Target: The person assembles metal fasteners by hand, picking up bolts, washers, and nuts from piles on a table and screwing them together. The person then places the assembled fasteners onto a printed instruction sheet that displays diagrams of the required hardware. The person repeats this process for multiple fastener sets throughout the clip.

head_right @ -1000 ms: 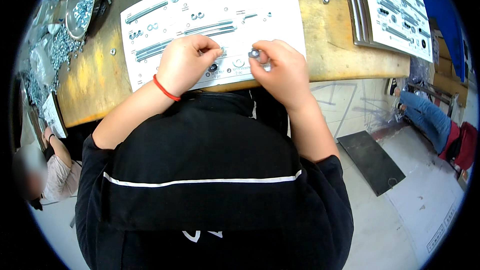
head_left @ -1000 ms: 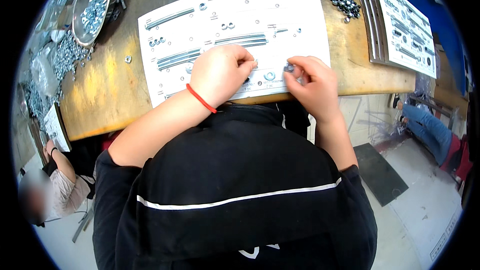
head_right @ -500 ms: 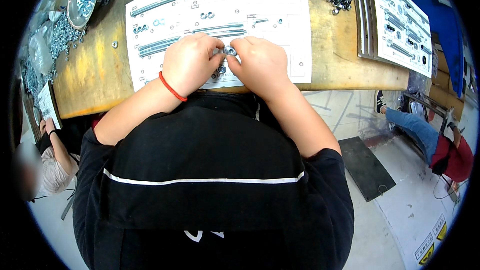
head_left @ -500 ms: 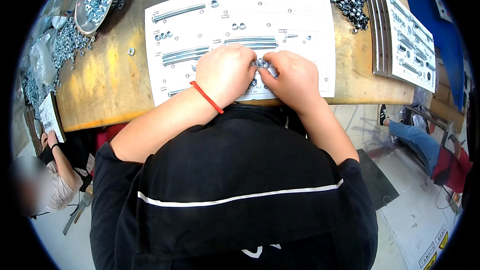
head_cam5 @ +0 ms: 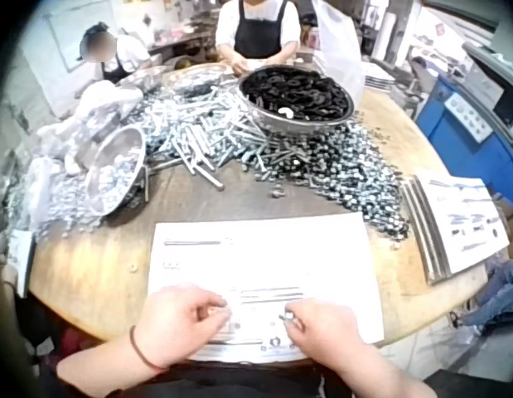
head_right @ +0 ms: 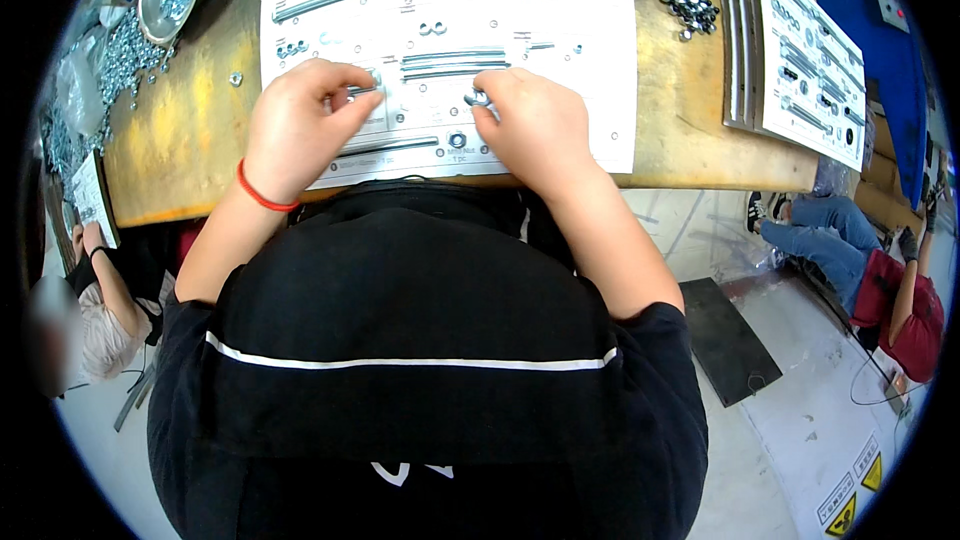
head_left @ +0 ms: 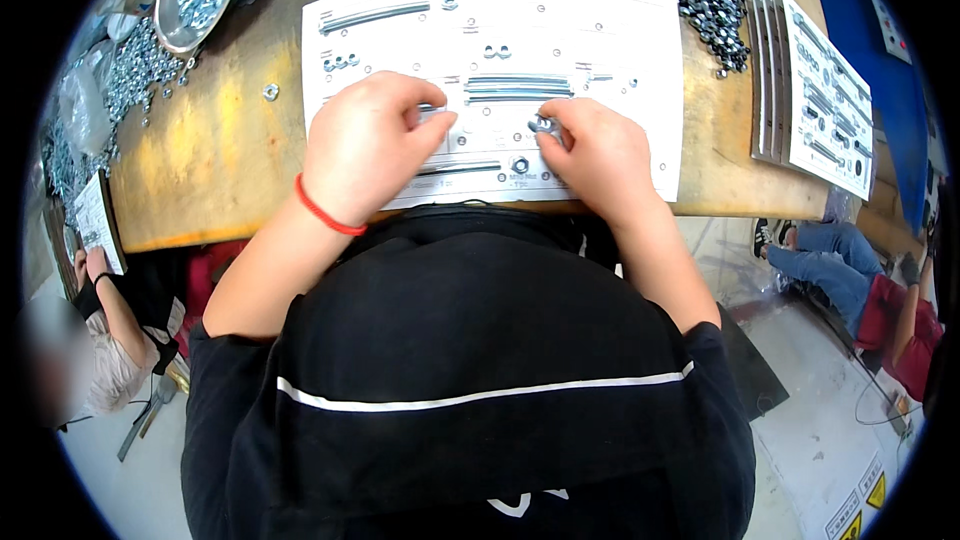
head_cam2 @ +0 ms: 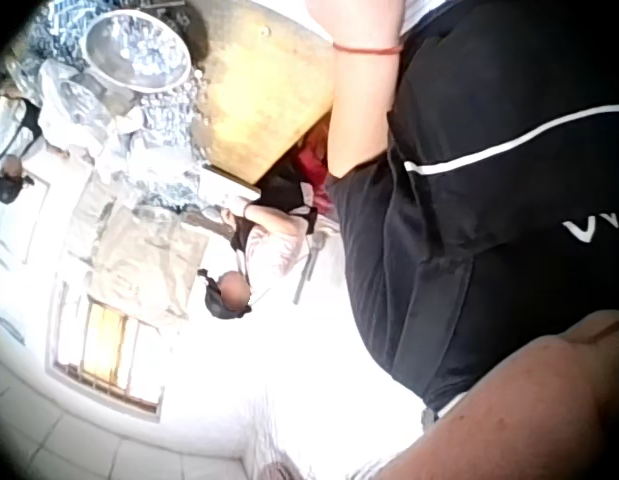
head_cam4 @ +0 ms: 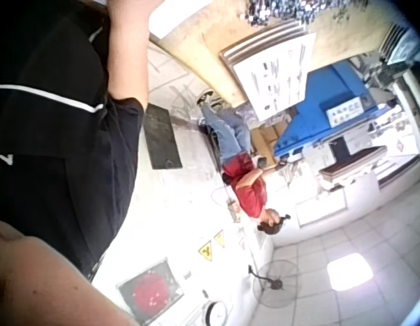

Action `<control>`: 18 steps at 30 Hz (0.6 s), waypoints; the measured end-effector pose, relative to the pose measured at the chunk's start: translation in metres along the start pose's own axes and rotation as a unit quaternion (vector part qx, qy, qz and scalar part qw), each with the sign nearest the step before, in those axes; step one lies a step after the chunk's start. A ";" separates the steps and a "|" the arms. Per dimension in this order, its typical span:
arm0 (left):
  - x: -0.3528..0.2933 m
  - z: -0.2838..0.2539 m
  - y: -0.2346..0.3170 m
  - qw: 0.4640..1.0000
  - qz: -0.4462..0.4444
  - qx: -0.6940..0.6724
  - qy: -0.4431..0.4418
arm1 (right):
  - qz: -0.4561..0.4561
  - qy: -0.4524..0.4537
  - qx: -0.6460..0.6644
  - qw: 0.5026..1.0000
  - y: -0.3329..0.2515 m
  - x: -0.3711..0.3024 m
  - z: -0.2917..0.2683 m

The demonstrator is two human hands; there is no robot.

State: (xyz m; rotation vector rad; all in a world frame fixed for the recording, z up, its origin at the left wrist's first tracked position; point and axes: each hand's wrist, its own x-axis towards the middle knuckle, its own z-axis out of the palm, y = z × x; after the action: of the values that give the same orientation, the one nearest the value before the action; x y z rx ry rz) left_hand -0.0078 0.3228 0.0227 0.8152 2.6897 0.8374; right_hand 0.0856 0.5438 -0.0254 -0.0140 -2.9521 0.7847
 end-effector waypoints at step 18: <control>-0.052 -0.002 -0.060 0.994 -0.047 -0.017 0.099 | -0.187 -0.073 -0.008 0.980 -0.078 0.046 0.051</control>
State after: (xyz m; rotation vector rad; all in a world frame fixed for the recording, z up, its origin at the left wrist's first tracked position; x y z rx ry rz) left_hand 0.0072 0.2515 -0.0088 0.6230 2.8498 0.9858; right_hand 0.0363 0.4523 -0.0275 0.6015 -2.9532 0.7306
